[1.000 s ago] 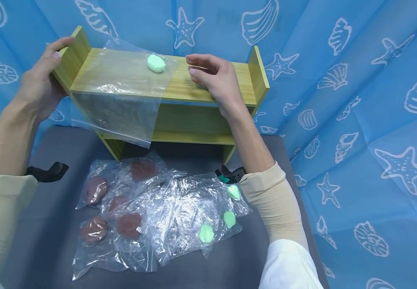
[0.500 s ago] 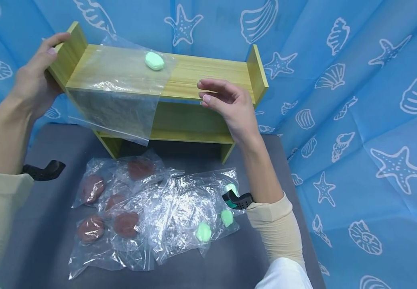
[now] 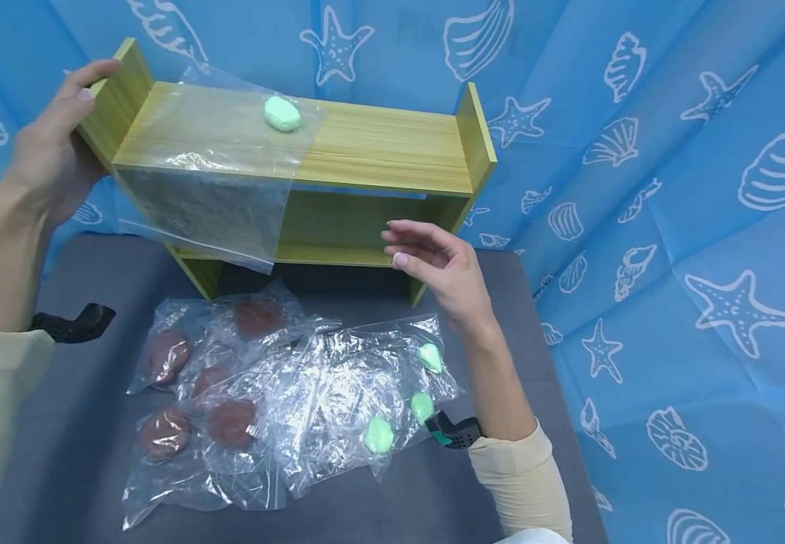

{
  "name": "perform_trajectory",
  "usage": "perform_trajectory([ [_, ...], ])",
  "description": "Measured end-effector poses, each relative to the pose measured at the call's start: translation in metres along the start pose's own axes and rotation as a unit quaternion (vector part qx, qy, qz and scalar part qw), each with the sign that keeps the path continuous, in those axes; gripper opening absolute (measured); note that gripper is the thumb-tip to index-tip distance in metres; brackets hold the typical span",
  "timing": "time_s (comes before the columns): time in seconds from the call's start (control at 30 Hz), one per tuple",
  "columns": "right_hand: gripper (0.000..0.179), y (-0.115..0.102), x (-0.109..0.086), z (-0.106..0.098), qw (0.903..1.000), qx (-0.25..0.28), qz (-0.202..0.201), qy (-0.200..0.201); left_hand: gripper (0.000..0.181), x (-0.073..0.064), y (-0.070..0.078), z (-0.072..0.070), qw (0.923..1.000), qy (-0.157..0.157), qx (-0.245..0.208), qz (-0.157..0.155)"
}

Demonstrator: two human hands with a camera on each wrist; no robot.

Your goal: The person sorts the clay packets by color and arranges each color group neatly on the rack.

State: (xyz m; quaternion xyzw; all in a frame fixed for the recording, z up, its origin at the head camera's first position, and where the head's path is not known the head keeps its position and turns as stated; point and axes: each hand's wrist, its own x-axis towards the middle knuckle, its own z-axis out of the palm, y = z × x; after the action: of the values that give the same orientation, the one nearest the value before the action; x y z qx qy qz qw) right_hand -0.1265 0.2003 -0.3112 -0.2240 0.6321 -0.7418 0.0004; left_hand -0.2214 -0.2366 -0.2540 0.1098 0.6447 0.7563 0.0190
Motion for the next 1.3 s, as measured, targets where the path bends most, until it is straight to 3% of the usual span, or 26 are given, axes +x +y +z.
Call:
perform_trajectory([
  [0.4, 0.043, 0.040, -0.054, -0.010, 0.9965, -0.026, 0.080, 0.005, 0.046, -0.002, 0.000, 0.001, 1.0000, -0.001, 0.004, 0.008],
  [0.77, 0.048, 0.066, -0.100, -0.024, 0.9813, -0.064, 0.180, 0.019, 0.046, -0.001, -0.001, 0.001, 0.9999, 0.000, -0.008, 0.012],
  [1.3, 0.048, 0.099, -0.162, -0.026, 0.9638, -0.046, 0.259, 0.046, 0.045, 0.000, -0.002, 0.002, 0.9999, 0.001, -0.013, 0.004],
])
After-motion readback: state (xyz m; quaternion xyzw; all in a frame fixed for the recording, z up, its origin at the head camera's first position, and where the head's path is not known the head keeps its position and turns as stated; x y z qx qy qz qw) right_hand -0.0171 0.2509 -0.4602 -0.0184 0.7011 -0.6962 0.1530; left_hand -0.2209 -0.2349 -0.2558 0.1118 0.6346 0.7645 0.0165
